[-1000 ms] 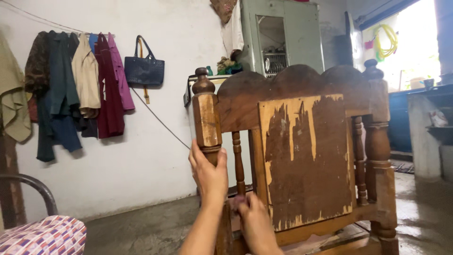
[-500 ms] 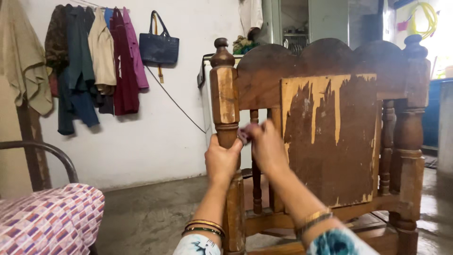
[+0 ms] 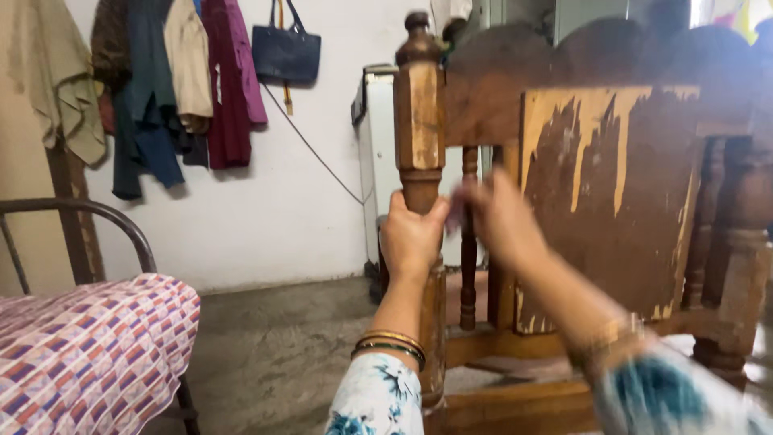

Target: The person scrubs the legs and backrest of a wooden chair using a purple cloth and a cleaning solution from a small metal bowl. They wipe the chair's legs, seat frame, and back panel, removing dirt and old finish.

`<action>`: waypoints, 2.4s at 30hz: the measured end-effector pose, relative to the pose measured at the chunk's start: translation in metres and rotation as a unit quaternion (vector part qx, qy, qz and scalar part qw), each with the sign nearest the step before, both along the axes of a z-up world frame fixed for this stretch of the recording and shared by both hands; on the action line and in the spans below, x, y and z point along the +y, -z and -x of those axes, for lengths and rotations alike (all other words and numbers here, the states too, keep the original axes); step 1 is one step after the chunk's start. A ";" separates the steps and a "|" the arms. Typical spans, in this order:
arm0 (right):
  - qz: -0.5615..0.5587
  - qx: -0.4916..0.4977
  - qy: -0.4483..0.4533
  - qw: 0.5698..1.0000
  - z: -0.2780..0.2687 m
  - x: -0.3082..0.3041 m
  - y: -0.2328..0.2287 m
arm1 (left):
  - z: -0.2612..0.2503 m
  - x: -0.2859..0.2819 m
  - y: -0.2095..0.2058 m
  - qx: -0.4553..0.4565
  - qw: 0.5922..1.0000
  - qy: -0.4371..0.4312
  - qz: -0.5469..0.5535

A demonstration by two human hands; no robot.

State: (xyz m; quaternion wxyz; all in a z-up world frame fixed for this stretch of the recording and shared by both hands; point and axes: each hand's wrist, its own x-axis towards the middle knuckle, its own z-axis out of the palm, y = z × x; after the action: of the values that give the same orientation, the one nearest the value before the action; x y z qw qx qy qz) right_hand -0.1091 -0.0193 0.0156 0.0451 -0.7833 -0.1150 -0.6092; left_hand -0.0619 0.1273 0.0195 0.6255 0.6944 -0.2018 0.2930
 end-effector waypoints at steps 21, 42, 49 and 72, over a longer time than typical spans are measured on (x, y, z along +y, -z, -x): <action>-0.166 0.367 0.072 0.912 0.032 0.037 0.154 | 0.003 -0.003 0.002 -0.003 1.000 0.011 0.007; -0.091 0.444 0.164 0.876 0.011 0.050 0.141 | -0.009 -0.004 0.107 -0.146 0.988 -0.016 0.046; -0.119 0.441 0.193 0.868 0.011 0.055 0.143 | -0.002 0.000 0.124 -0.082 0.996 -0.010 0.028; -0.157 0.514 0.115 0.836 0.096 -0.048 0.213 | 0.006 0.002 0.116 -0.075 0.997 -0.030 0.010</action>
State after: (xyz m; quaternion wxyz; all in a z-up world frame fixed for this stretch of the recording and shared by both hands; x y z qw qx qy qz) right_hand -0.2055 -0.0672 -0.1978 0.1493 -0.9737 0.1126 -0.1300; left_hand -0.0676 0.1296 -0.0968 0.6065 0.6697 -0.2245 0.3651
